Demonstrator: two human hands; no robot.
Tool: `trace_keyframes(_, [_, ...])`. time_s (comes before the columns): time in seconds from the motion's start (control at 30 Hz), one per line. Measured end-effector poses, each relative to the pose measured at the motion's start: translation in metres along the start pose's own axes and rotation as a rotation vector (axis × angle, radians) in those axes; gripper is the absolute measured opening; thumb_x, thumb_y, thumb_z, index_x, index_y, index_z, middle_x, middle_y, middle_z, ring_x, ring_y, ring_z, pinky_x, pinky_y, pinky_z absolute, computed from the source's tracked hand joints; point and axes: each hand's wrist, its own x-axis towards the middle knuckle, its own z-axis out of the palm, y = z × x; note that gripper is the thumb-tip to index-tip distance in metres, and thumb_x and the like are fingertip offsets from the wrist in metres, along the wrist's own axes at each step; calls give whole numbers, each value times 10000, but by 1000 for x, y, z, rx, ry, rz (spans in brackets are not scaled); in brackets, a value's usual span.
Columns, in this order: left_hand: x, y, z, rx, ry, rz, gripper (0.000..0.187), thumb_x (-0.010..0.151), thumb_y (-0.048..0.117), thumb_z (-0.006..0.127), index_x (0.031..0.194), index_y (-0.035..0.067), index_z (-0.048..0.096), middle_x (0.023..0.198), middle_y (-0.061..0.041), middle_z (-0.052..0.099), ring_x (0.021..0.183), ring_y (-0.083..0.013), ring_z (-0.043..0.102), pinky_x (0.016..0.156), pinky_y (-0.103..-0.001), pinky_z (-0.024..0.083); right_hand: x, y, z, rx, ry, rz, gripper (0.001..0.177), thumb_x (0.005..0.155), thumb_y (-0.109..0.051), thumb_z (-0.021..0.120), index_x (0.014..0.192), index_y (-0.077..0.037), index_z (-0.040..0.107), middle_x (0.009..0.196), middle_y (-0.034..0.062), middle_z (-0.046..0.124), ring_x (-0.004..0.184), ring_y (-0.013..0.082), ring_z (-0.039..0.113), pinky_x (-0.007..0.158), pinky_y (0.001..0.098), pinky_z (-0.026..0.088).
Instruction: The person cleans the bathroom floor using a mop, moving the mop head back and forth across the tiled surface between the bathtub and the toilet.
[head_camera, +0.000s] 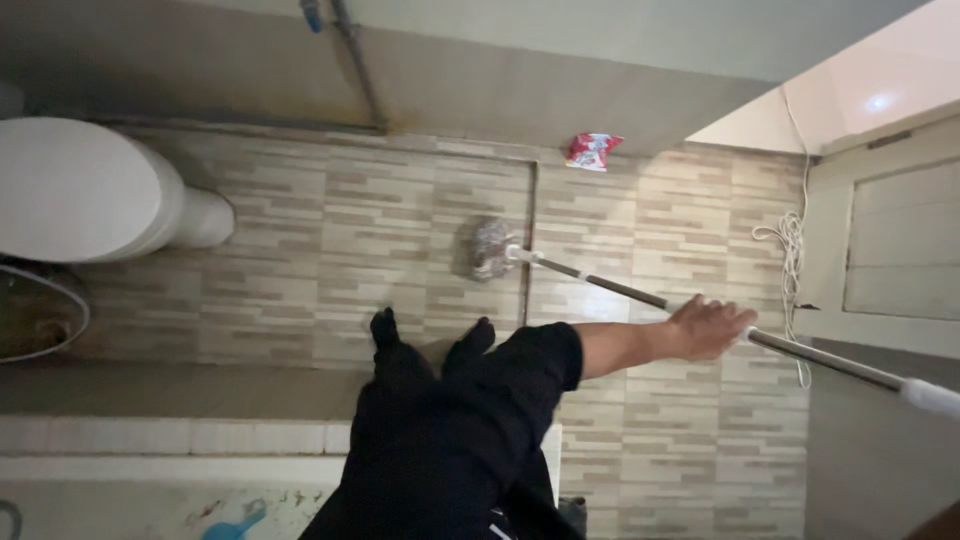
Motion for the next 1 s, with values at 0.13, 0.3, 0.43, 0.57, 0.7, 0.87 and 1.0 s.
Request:
trace_keyframes(0.13, [20,-2,19,60,-144,20,541,984,303,551,1482,171,388,1237,-135,613,1156,-275,627,1060,-683,374,-1,-8,-16,15,33,-49,571,926,-653,419,883,-106,577,714,60,483,594,196,388,622,337,329])
trace_keyframes(0.3, [10,-39,16,-31,-159,6,625,920,201,552,1508,231,345,1235,-144,612,1145,-312,606,1057,-718,315,-20,2,-8,53,22,-78,664,851,-752,397,873,-120,599,693,58,494,560,197,387,592,338,335])
trace_keyframes(0.43, [-22,-93,-10,21,-215,-50,602,882,142,577,1454,271,435,1307,-108,618,1248,-323,592,1110,-735,294,-30,23,20,96,-30,-92,744,791,-832,380,865,-130,617,677,56,504,533,198,386,569,339,339])
trace_keyframes(0.57, [-89,-177,-52,80,-208,-106,673,885,137,600,1523,232,404,1345,-148,601,1267,-350,582,1121,-715,297,-34,94,68,208,-140,-17,827,730,-911,363,858,-141,635,661,55,513,505,198,385,546,339,344])
trace_keyframes(0.7, [-164,-275,-107,106,-296,-320,780,848,122,677,1548,184,340,1392,-153,546,1314,-339,519,1148,-711,220,-55,203,132,171,-217,118,623,905,-744,421,878,-172,667,537,18,480,443,145,367,551,304,337])
trace_keyframes(0.87, [-282,-416,-176,117,-64,-688,559,983,184,625,1517,216,462,1511,-110,516,1425,-327,457,1157,-708,280,-89,379,245,274,-233,340,439,945,-530,465,710,-159,470,546,25,408,501,133,310,579,311,267])
trace_keyframes(1.0, [-367,-498,-242,296,-195,-892,712,917,267,657,1568,194,378,1543,-101,444,1432,-328,389,1122,-643,332,-119,484,351,301,-309,479,363,915,-478,467,740,-162,436,557,27,412,562,168,361,703,365,334])
